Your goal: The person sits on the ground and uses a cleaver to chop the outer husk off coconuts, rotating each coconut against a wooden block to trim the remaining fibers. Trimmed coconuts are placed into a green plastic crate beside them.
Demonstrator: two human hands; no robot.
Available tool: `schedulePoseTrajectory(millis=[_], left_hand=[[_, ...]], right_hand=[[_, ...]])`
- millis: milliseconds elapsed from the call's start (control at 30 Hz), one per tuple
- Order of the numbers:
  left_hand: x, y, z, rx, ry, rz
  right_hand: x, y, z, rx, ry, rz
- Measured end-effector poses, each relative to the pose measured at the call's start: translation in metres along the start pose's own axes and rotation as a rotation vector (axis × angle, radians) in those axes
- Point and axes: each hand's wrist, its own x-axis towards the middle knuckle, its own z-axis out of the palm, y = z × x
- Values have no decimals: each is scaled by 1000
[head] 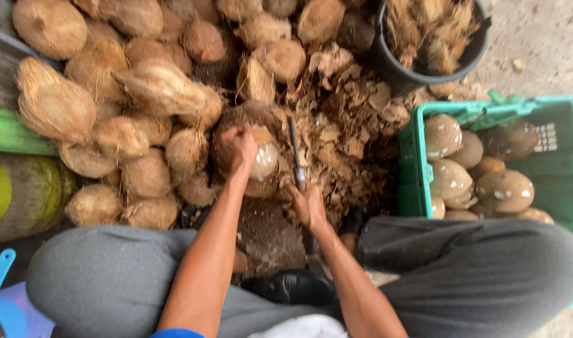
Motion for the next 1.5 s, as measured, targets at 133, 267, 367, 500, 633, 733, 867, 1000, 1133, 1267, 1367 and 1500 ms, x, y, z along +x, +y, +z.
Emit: schedulePoseTrajectory(millis=[133, 267, 367, 500, 633, 733, 867, 1000, 1133, 1267, 1367, 1500], left_hand=[[-3, 6, -3, 101, -53, -9], [10, 10, 5, 29, -24, -18], [12, 0, 10, 82, -4, -42], [10, -6, 12, 64, -1, -52], [6, 2, 5, 23, -46, -74], [3, 9, -2, 23, -29, -42], [-2, 3, -8, 34, -79, -36], [7, -14, -16, -121, -143, 38], [14, -32, -19, -388, -172, 327], [1, -43, -4, -203, -155, 375], [-4, -40, 7, -133, -10, 345], [-4, -34, 11, -50, 80, 339]], right_hand=[[-2, 1, -4, 198, 28, -464], [-4, -9, 0, 83, -18, -320], [-10, -10, 5, 38, -22, -343], [-13, -5, 7, 158, 71, -571], [1, -5, 1, 15, -51, -272], [10, -8, -3, 18, -51, -164], [8, -10, -6, 94, -15, -266], [6, -11, -10, 97, -41, -308], [5, -6, -12, 165, -55, -358], [-6, 1, -6, 232, -73, -294], [-10, -4, -1, 165, -89, -291], [-10, -9, -3, 140, -32, -229]])
